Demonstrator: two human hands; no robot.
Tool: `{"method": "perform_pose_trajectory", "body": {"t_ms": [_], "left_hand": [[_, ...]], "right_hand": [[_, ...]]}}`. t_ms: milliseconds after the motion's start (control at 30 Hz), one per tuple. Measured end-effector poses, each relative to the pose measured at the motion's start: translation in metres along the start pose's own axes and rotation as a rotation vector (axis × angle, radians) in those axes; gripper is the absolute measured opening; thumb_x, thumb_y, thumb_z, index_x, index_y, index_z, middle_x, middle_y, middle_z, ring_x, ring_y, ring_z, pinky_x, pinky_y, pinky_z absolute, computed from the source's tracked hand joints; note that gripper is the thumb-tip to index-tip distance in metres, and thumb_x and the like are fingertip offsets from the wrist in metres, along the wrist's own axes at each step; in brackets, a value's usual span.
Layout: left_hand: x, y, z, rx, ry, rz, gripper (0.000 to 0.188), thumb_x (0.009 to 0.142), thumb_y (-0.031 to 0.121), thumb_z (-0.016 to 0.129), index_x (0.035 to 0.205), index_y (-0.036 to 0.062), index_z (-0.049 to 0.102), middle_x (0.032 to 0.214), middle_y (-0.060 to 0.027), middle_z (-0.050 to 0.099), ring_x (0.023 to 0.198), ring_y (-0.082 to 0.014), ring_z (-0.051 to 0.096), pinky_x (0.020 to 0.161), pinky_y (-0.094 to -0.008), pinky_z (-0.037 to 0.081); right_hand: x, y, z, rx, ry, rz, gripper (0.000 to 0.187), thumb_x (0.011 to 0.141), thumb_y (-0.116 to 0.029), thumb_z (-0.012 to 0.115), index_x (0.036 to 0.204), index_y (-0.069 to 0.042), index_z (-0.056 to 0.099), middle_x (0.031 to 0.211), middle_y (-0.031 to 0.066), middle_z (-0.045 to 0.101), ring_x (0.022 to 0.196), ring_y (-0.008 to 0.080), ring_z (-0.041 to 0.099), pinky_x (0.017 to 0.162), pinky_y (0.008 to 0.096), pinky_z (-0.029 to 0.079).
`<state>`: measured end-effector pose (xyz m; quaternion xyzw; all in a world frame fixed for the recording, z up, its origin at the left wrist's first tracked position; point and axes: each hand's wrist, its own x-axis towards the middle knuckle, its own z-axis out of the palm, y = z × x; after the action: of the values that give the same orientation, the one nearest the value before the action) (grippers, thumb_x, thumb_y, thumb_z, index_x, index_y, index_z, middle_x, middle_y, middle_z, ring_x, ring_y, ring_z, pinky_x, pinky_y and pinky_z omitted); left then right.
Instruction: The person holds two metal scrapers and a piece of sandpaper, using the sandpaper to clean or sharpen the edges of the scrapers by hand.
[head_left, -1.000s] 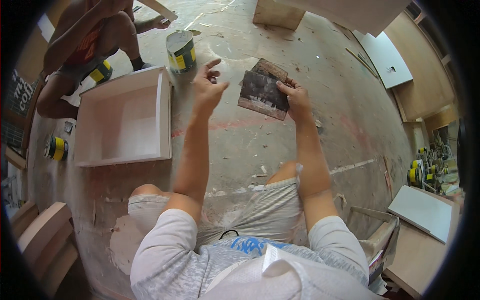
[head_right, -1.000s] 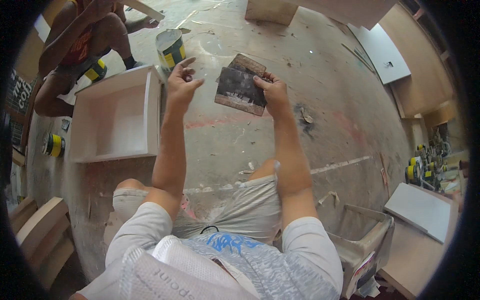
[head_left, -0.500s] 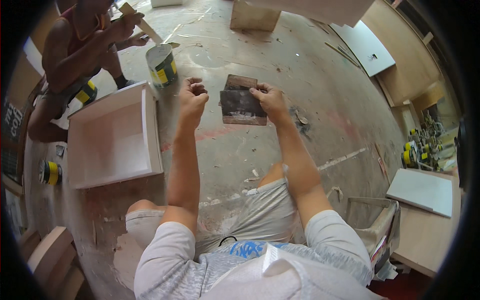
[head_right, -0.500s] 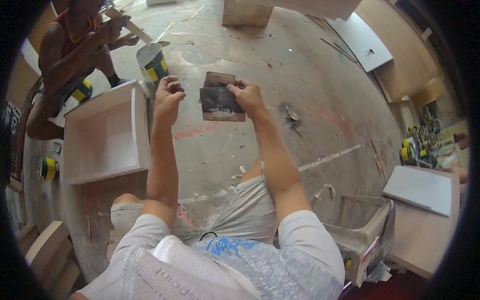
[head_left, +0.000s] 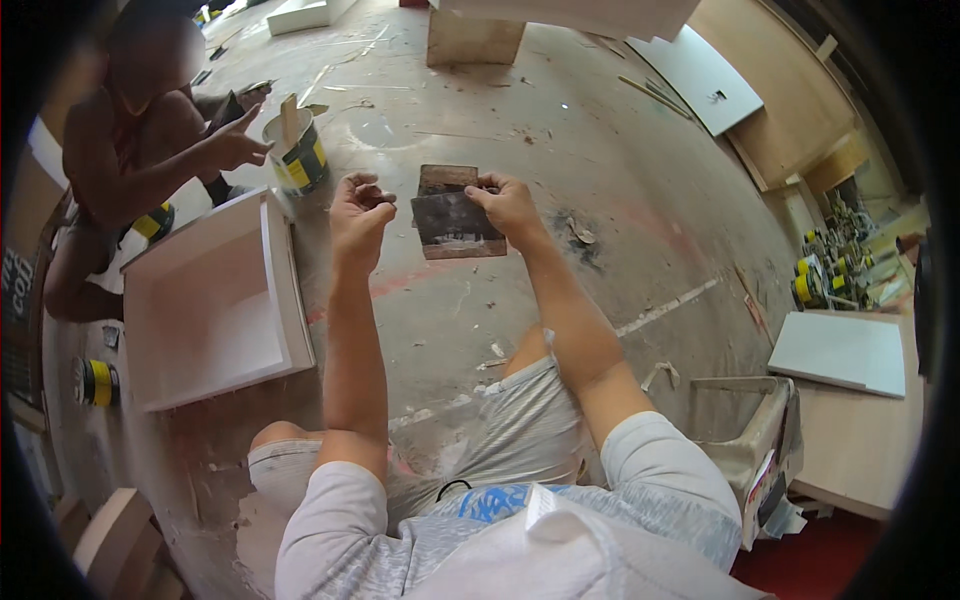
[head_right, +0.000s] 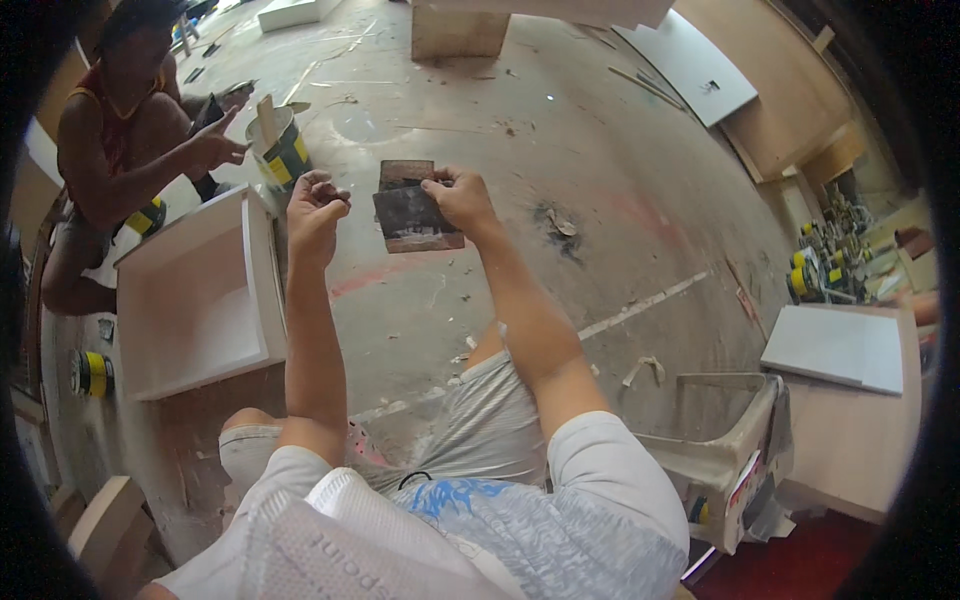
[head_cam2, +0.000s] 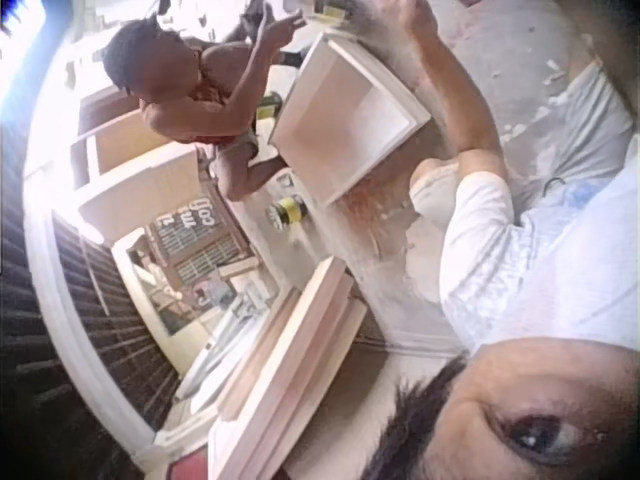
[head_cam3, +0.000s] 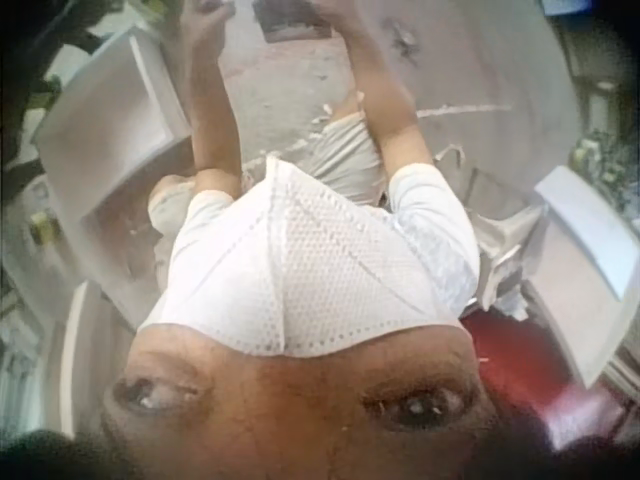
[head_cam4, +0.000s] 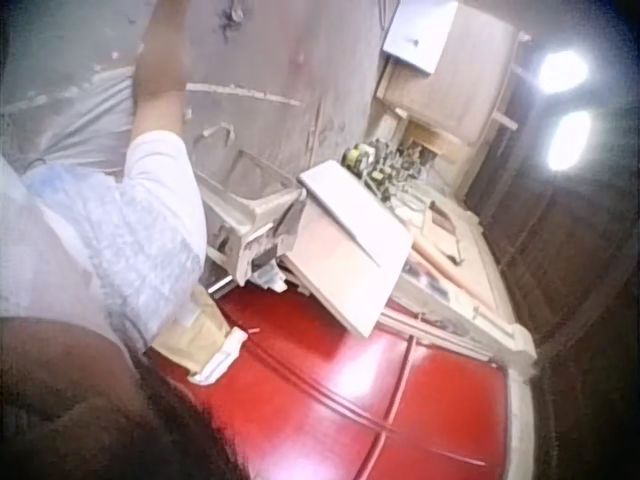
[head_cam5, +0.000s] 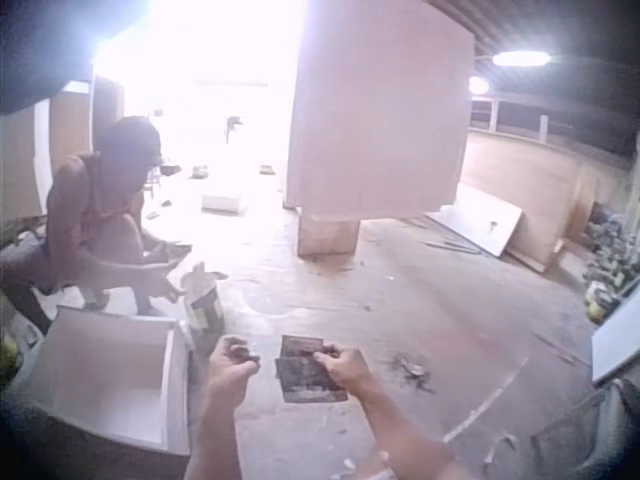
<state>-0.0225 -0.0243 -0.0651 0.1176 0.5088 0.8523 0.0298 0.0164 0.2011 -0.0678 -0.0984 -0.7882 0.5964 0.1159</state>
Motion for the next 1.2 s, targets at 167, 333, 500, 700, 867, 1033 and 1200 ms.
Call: {"method": "perform_pose_trajectory", "body": {"t_ms": [167,333,500,700,867,1033,1200], "left_hand": [[-0.003,0.003,-0.003,-0.032,0.020,0.051,0.043,0.065,-0.015,0.054,0.103,0.0039,0.049,0.083,-0.0046,0.054,0.077,-0.0151,0.058,0.066,-0.0265,0.048],[-0.004,0.006,-0.001,-0.096,0.033,0.103,0.041,0.067,-0.018,0.054,0.104,0.0003,0.048,0.093,-0.0101,0.056,0.083,-0.0203,0.063,0.076,-0.0321,0.055],[-0.008,0.013,0.005,-0.125,-0.018,0.045,0.044,0.069,-0.017,0.061,0.108,-0.0029,0.047,0.099,-0.0144,0.057,0.091,-0.0246,0.064,0.080,-0.0339,0.056],[-0.010,0.010,0.002,-0.161,-0.075,0.027,0.043,0.068,-0.013,0.067,0.106,-0.0040,0.049,0.100,-0.0177,0.061,0.088,-0.0241,0.065,0.078,-0.0331,0.056],[-0.021,0.023,0.007,0.035,-0.044,-0.019,0.040,0.067,-0.006,0.076,0.100,-0.0035,0.055,0.087,-0.0156,0.065,0.075,-0.0187,0.065,0.065,-0.0293,0.056],[-0.019,0.014,0.005,0.066,-0.025,-0.002,0.028,0.070,0.002,0.077,0.092,-0.0029,0.060,0.073,-0.0102,0.066,0.063,-0.0157,0.064,0.053,-0.0262,0.053],[-0.019,0.012,0.006,-0.041,-0.011,-0.104,0.020,0.084,0.011,0.067,0.098,-0.0040,0.065,0.084,-0.0124,0.069,0.068,-0.0174,0.067,0.057,-0.0254,0.053]], "right_hand": [[0.000,-0.002,0.005,-0.006,-0.020,0.011,0.027,0.078,-0.017,0.069,0.096,0.003,0.066,0.082,0.0120,0.068,0.072,0.0149,0.061,0.066,0.0276,0.048],[-0.004,-0.010,0.010,-0.064,0.018,-0.012,0.017,0.081,-0.015,0.069,0.090,0.000,0.066,0.071,-0.0012,0.060,0.060,0.0056,0.048,0.052,0.0217,0.037],[-0.008,-0.016,0.010,-0.017,0.018,0.029,0.019,0.081,-0.015,0.069,0.092,0.000,0.066,0.076,0.0006,0.063,0.066,0.0068,0.053,0.060,0.0212,0.042],[-0.003,-0.008,0.010,-0.038,0.066,-0.005,0.020,0.081,-0.015,0.068,0.093,0.001,0.066,0.080,0.0023,0.064,0.070,0.0081,0.055,0.065,0.0218,0.044],[-0.004,-0.010,0.014,-0.068,0.039,-0.015,0.021,0.080,-0.014,0.068,0.094,0.001,0.066,0.079,0.0022,0.064,0.071,0.0084,0.055,0.066,0.0219,0.044],[0.003,0.001,0.010,0.091,0.126,-0.077,0.024,0.082,-0.018,0.067,0.094,0.003,0.066,0.081,0.0044,0.065,0.071,0.0096,0.056,0.064,0.0242,0.045],[-0.001,-0.004,0.003,0.083,0.201,-0.095,0.022,0.083,-0.016,0.066,0.096,0.003,0.066,0.082,0.0034,0.064,0.073,0.0086,0.055,0.067,0.0223,0.044]]}}
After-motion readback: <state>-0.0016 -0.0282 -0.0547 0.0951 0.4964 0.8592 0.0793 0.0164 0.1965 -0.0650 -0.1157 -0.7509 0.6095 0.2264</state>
